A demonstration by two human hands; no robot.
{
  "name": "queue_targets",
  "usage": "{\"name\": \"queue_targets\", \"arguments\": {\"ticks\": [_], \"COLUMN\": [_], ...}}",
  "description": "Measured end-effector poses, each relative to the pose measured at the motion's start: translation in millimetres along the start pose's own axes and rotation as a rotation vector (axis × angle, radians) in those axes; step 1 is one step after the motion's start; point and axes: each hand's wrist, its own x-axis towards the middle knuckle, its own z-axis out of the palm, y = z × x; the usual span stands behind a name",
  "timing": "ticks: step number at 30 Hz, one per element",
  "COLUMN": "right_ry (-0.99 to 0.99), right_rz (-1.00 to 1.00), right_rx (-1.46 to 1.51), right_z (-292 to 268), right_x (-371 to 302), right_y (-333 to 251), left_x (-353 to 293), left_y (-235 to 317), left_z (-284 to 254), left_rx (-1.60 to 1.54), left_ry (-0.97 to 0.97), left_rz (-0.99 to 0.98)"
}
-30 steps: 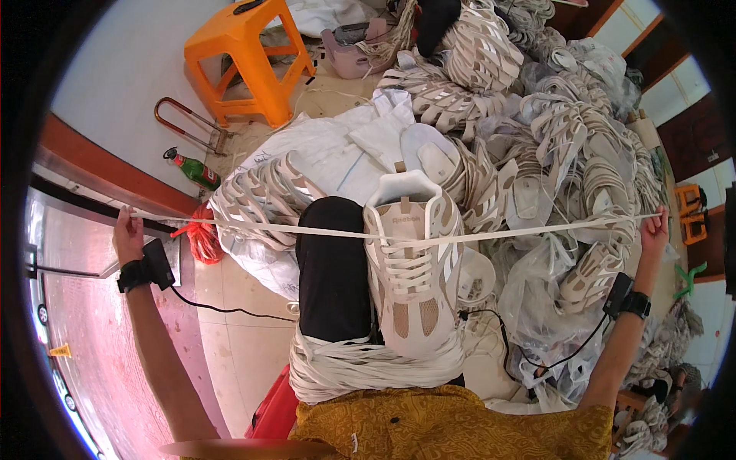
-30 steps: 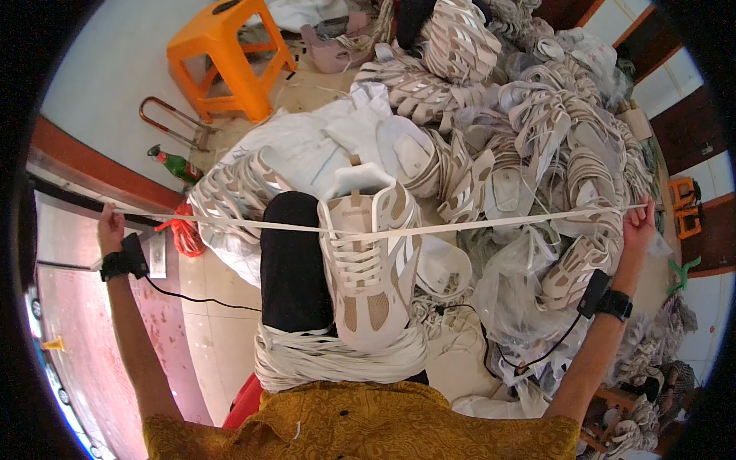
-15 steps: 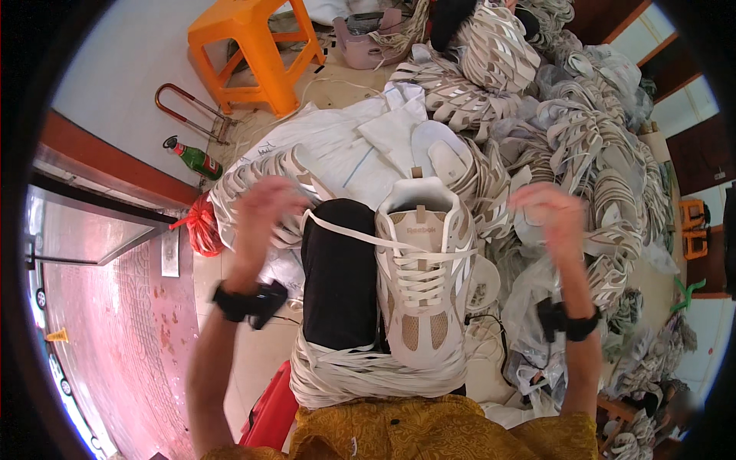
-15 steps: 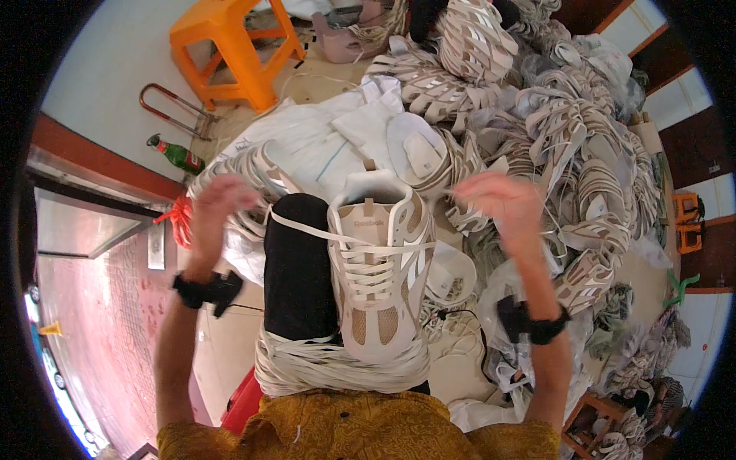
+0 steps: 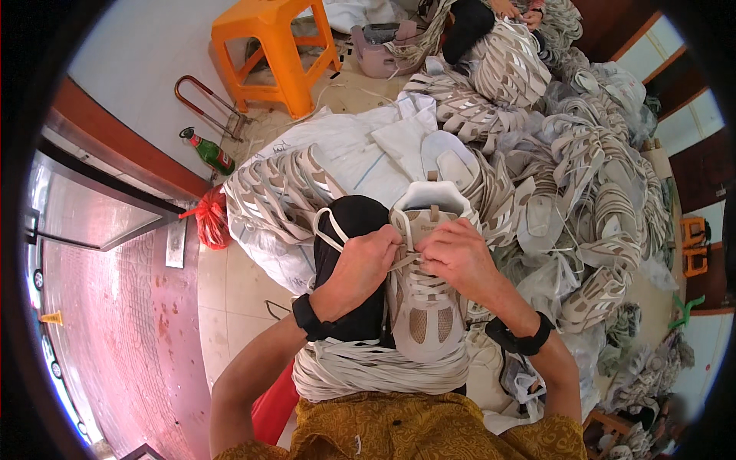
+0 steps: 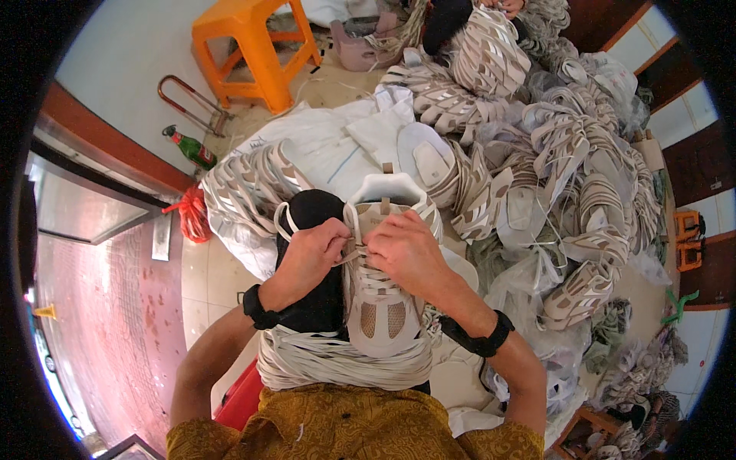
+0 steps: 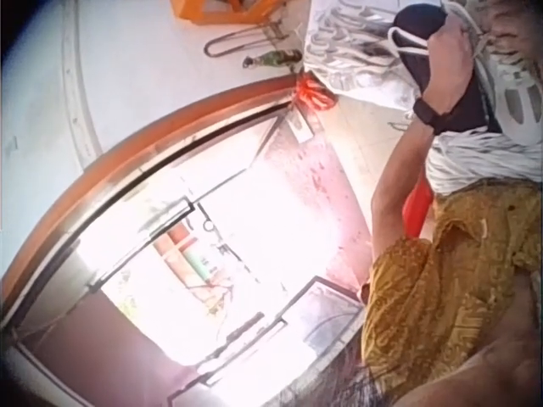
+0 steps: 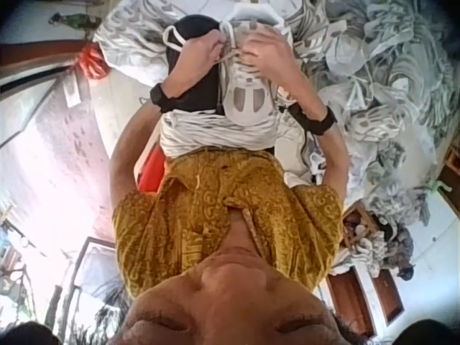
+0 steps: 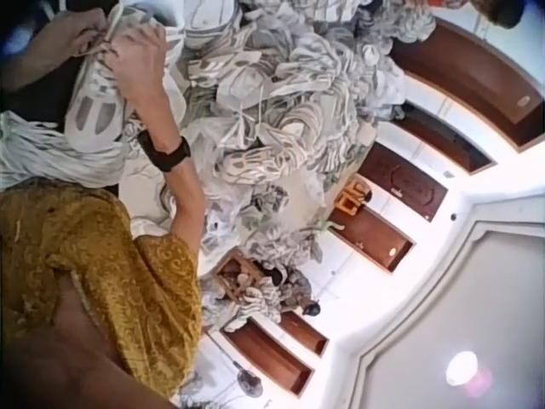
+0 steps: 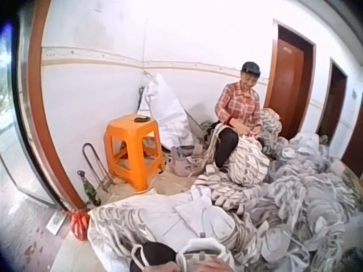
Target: The recorder is lacing a white sneaker while seated among large piles of shoe components.
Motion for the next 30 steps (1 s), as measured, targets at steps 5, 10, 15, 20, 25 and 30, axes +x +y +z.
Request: {"name": "queue_targets", "arguments": {"ticks": [5,10,15,20,25,30], "right_ry": [0.013,0.148,0.219,0.191,0.164,0.172], "right_rz": [0.033,0.099,0.819,0.369,0.23,0.08], "right_rx": [0.076,0.488,1.093,0.507,0.16,-0.107], "right_z": [-1.0,-14.2,-41.5,-26.0,-21.3,-22.2], "right_x": [-0.8,-14.3,-28.5,-47.9,-43.9,-45.7], "right_y": [-2.7,1.4,14.5,30.4,24.9,26.1], "left_x": [4.0,13.4,28.1,50.6,50.8,47.3], "left_y": [8.3,24.7,32.1,35.5,43.2,42.7], "left_z": [4.3,3.6,-11.9,-25.4,-25.7,-11.0], "left_rx": [0.401,0.794,0.763,0.451,0.008,0.56], "left_ry": [0.058,-0.001,-0.292,-0.567,-0.581,-0.473], "left_rz": [0.292,0.524,0.402,0.156,-0.495,-0.075]}}
